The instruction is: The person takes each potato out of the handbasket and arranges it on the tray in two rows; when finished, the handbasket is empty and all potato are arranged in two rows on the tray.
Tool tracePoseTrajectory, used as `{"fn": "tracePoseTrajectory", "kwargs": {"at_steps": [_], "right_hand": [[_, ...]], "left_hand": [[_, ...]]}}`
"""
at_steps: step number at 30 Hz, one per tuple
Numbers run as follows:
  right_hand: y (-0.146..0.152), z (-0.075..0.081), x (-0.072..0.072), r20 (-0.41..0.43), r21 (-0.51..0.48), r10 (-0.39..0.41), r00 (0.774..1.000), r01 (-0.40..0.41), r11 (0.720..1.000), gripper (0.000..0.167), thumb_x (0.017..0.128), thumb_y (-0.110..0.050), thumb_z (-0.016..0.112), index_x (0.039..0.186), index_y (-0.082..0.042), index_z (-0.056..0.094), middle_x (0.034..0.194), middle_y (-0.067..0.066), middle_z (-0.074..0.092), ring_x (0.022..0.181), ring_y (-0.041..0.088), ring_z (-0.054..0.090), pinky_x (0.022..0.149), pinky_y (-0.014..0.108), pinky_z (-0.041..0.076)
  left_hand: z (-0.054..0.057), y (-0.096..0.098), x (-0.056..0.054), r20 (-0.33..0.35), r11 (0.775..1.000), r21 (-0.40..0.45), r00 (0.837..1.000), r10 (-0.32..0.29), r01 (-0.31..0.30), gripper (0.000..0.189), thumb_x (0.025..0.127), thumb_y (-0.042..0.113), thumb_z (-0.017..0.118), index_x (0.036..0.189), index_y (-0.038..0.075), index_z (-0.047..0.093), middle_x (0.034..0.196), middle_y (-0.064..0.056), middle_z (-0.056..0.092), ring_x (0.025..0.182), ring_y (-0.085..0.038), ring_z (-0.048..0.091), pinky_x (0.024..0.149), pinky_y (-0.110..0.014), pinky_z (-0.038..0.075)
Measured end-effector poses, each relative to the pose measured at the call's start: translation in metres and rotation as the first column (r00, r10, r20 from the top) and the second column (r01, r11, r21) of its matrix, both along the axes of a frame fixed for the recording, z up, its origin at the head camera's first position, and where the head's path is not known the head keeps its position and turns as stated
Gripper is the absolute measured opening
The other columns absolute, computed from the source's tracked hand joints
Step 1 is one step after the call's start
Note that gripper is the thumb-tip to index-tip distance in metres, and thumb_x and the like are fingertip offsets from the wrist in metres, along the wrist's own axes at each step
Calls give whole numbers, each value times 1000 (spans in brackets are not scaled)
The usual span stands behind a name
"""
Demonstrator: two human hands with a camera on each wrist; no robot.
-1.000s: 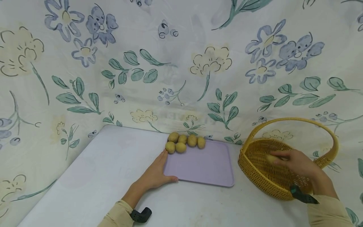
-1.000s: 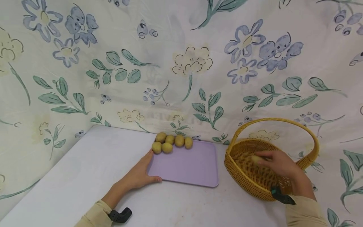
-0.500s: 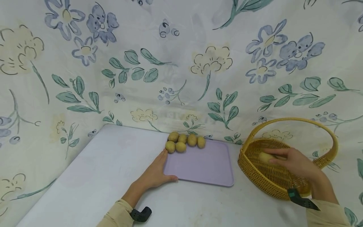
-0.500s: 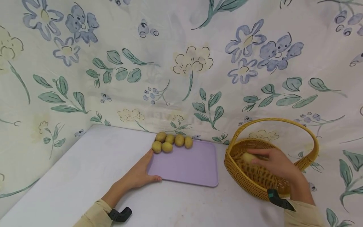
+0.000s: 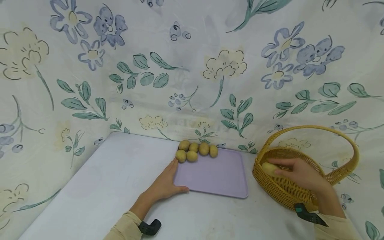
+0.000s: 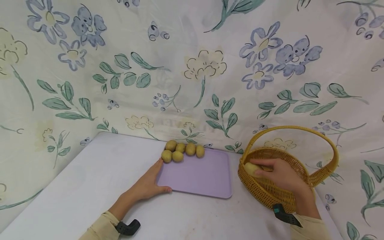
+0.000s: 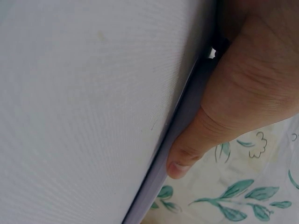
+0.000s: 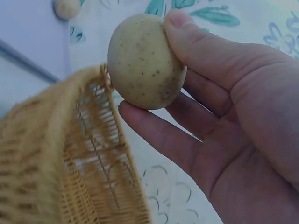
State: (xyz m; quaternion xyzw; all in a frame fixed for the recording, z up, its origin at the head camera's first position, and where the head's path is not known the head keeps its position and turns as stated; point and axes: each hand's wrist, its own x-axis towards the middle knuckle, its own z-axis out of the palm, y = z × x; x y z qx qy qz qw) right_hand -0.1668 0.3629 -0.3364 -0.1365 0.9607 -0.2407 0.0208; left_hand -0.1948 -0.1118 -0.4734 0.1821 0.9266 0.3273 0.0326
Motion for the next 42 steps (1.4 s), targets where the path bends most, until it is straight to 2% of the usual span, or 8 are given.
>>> {"fn": "tracePoseTrajectory", "kwargs": {"at_steps": [5,10,19,20,25,28,35,42], "right_hand": [[-16,1,3,-51,-10,-13,999,13,1000,44,95,-40,71,136,-23,68,127,8,72,73,1,50,66,20,42],[-32,-1,4,-92,-12,-40,995,39,999,44,94,-40,72,135,-25,69,127,9,73,72,2,50,63,20,44],[-67,-23,-5,-78,-277,1,997,-23,961,43,94,-26,74,136,-16,68,137,12,67,104,-10,59,80,13,54],[-70,-27,-6,-90,-289,10,996,-36,957,42,94,-24,74,135,-15,69,137,11,68,115,-11,56,88,13,54],[-82,-36,-11,-94,-342,18,995,-49,938,41,94,-19,74,134,-9,69,135,13,69,108,-11,58,79,14,54],[-89,-37,-15,-88,-361,14,996,-45,932,42,93,-18,75,134,-9,69,136,13,68,106,-4,61,75,15,55],[-103,-43,-20,-82,-353,9,997,-38,935,44,92,-15,75,135,-9,68,137,10,68,125,27,63,93,26,60],[-120,-46,-28,-80,-377,13,997,-42,925,42,90,-9,77,131,-7,70,136,15,68,127,36,62,95,38,61]], "left_hand": [[0,1,0,0,1000,-7,1000,2,-2,133,73,69,79,161,-4,12,171,-22,11,159,-37,15,130,-50,20],[0,2,1,12,1000,-3,1000,1,-1,133,73,69,79,161,-4,12,171,-21,10,159,-37,14,130,-50,20],[-3,4,1,13,1000,-3,1000,2,-2,133,73,68,80,162,-4,11,171,-21,10,159,-37,14,130,-50,20],[-4,4,1,15,1000,-3,1000,0,0,133,73,68,80,162,-4,11,171,-21,10,159,-36,14,130,-50,20],[-6,6,1,21,1000,-17,1000,-12,12,135,73,72,78,162,-3,10,171,-20,9,159,-35,13,130,-48,19],[-3,5,1,23,1000,-17,1000,-7,8,135,73,72,78,162,-2,9,171,-19,8,159,-34,13,130,-48,19],[-2,1,-1,34,1000,-25,999,4,-3,134,74,70,79,162,-2,8,172,-19,7,160,-34,12,130,-48,18],[1,2,0,19,1000,-1,1000,-1,1,134,73,69,80,162,-4,11,171,-21,10,159,-37,14,130,-51,20]]}}
